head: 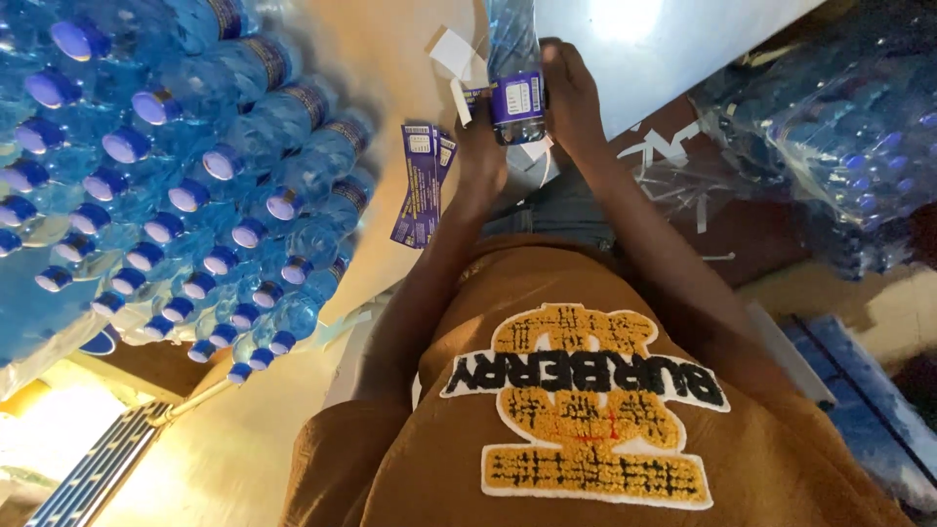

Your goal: Manually applying labels to plastic water bottles by wrapping them around the bottle body.

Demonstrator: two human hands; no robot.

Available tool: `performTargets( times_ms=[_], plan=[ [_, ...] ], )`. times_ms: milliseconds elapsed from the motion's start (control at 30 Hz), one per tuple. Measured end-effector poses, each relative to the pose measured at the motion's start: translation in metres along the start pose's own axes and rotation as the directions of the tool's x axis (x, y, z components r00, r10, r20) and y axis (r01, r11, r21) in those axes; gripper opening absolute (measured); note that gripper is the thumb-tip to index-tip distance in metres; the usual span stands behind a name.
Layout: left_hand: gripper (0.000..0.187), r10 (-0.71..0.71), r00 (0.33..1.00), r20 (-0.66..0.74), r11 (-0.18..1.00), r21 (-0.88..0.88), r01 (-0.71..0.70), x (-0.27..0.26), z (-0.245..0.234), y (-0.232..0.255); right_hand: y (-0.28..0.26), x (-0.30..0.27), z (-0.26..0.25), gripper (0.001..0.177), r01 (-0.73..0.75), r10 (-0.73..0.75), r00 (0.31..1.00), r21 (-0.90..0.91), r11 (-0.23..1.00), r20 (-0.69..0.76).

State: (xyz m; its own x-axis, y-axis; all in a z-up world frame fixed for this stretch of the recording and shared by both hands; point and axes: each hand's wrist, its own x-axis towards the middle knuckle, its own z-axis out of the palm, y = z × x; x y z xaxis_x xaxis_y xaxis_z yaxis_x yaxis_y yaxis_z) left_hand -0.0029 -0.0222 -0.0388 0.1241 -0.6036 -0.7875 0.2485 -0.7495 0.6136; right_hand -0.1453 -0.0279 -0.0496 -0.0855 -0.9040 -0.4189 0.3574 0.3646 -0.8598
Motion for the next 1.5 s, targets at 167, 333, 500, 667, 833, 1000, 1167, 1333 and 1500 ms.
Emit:
performTargets(
  times_ms=[167,333,500,667,833,1000,1167,1333,1500],
  plan=[
    [0.032,0.193,0.973,-0.124,0.927,0.347,-0.139,0.017,-0.007,-0.013,-0.035,0.043,0.010,0.090,-0.026,0.009,0.998,-0.256,0.966,-0.066],
    [0.018,0.567,0.824,0.009,0.808,0.190,-0.558,0.003,-0.011,0.004,-0.061,0.046,0.031,0.045,-0.019,-0.005,0.995,0.245,0.969,0.100],
    [0.075,0.314,0.905,0.287,0.937,-0.244,-0.248,-0.042,-0.006,0.055,-0.081,0.024,0.031,0.057,-0.023,-0.139,0.959,0.554,0.832,0.248],
    [0.039,0.381,0.870,0.313,0.882,0.158,-0.443,-0.074,-0.001,0.093,-0.137,0.002,0.038,0.080,-0.087,0.069,0.996,0.564,0.821,0.053],
    [0.099,0.252,0.896,0.365,0.952,0.076,-0.298,-0.078,-0.003,0.093,-0.144,-0.001,0.020,0.081,-0.085,-0.160,0.953,0.735,0.673,0.257],
    [0.069,0.459,0.782,0.420,0.840,0.079,-0.536,-0.113,0.008,0.102,-0.089,0.021,-0.029,0.064,-0.058,-0.477,0.753,0.769,0.636,0.452],
    [0.046,0.797,0.452,0.400,0.336,0.328,-0.883,-0.135,0.014,0.116,-0.109,-0.005,-0.013,0.048,-0.095,-0.276,0.905,0.787,0.610,0.323],
    [0.051,0.668,0.556,0.495,0.449,0.328,-0.831,-0.152,0.011,0.135,-0.102,-0.004,-0.019,0.051,-0.158,-0.408,0.791,0.796,0.584,0.456],
    [0.046,0.482,0.658,0.579,0.741,0.132,-0.659,-0.137,0.004,0.132,-0.099,-0.005,-0.019,0.054,-0.204,-0.469,0.692,0.771,0.603,0.549]
  ],
)
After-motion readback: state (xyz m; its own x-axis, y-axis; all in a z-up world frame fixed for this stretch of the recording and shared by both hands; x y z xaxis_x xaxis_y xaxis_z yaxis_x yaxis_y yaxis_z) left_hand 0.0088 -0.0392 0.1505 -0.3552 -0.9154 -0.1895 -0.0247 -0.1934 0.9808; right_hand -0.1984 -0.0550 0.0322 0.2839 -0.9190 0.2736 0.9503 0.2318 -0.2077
